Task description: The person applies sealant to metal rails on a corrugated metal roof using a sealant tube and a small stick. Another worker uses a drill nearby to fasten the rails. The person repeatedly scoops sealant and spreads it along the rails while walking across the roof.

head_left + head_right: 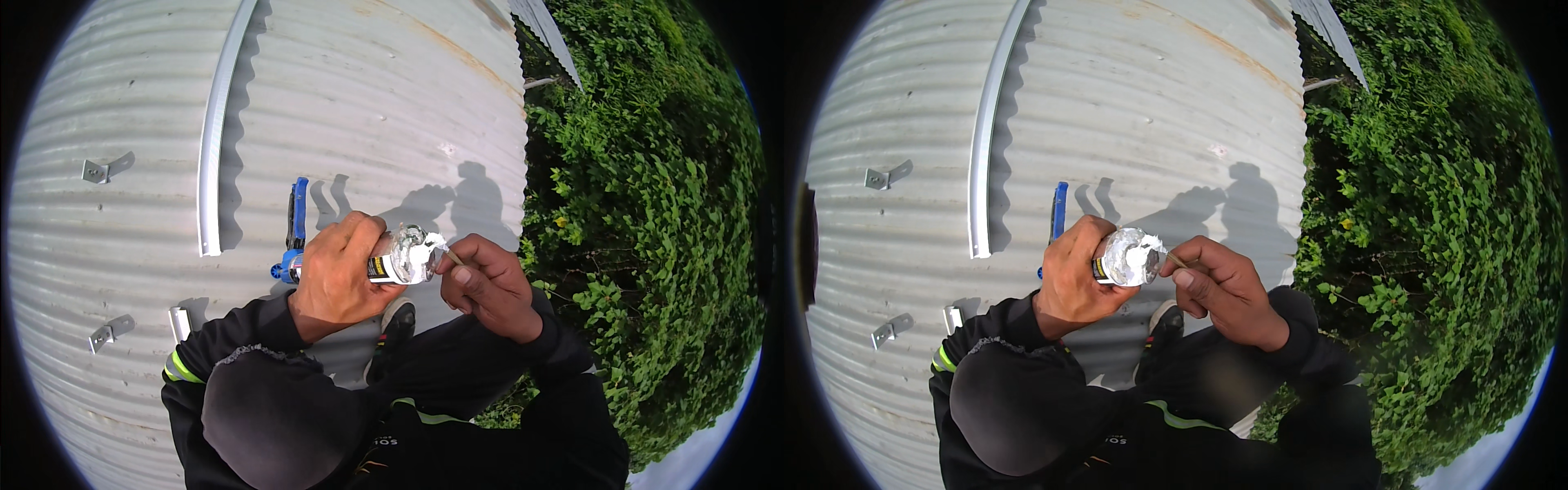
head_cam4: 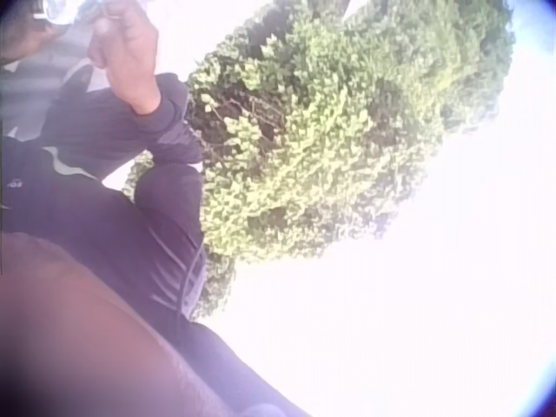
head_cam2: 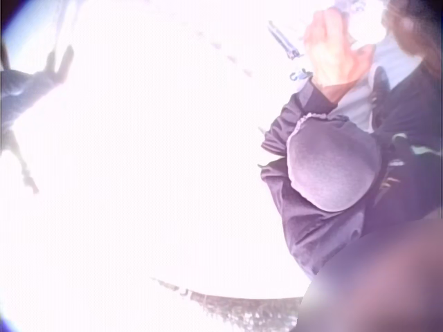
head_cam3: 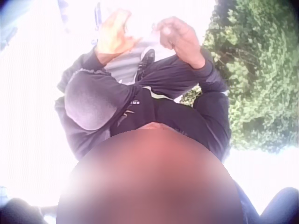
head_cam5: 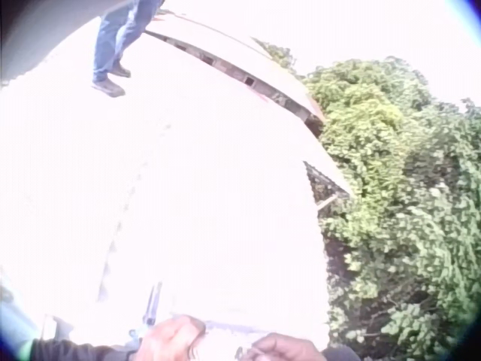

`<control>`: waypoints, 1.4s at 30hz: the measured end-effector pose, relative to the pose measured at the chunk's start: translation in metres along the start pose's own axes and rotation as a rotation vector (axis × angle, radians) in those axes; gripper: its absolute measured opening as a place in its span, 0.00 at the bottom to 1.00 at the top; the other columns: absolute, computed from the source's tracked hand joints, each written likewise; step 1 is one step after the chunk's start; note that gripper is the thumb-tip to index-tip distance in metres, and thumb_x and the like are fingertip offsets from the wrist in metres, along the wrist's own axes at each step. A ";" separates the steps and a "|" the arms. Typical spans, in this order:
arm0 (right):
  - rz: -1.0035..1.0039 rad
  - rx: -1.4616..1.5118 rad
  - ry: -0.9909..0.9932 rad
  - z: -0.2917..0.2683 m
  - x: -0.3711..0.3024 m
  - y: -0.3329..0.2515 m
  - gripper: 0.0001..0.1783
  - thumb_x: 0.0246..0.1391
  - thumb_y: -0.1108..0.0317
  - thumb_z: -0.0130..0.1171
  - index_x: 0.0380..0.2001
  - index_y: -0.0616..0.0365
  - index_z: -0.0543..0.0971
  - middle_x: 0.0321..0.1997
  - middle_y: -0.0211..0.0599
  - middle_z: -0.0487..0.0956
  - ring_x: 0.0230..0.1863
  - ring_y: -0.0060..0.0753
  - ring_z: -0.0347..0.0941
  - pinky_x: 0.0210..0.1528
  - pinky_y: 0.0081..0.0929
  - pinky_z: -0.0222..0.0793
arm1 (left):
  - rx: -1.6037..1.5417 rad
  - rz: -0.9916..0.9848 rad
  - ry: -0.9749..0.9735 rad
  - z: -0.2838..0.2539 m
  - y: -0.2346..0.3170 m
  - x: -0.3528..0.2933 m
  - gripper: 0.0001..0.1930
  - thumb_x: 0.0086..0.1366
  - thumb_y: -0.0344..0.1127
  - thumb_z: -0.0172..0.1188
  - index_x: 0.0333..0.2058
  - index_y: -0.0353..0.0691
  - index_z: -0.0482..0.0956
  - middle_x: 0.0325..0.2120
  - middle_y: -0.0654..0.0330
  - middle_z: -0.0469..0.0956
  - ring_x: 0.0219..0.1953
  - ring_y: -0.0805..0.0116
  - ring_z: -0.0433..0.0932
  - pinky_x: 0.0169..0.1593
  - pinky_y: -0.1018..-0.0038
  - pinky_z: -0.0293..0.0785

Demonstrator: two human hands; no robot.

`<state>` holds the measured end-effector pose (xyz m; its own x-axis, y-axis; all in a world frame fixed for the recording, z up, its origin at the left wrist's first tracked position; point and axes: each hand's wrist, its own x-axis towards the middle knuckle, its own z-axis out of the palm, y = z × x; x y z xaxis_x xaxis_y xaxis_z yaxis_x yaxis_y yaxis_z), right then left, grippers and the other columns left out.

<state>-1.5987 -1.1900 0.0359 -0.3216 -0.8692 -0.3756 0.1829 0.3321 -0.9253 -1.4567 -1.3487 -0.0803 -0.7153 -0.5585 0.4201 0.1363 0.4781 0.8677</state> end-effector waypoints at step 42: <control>0.052 0.844 0.464 -0.064 -0.052 0.013 0.13 0.78 0.61 0.48 0.46 0.59 0.76 0.32 0.29 0.70 0.20 0.20 0.61 0.29 0.25 0.63 | 0.145 -0.183 -0.567 -0.021 -0.048 0.002 0.12 0.55 0.21 0.71 0.38 0.36 0.80 0.31 0.60 0.83 0.33 0.69 0.82 0.41 0.68 0.80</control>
<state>-1.6394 -1.1168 0.0399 -0.5962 -0.5697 -0.5656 0.7570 -0.1643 -0.6324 -1.4507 -1.3871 -0.1152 -0.9769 -0.2118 0.0268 -0.0891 0.5184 0.8505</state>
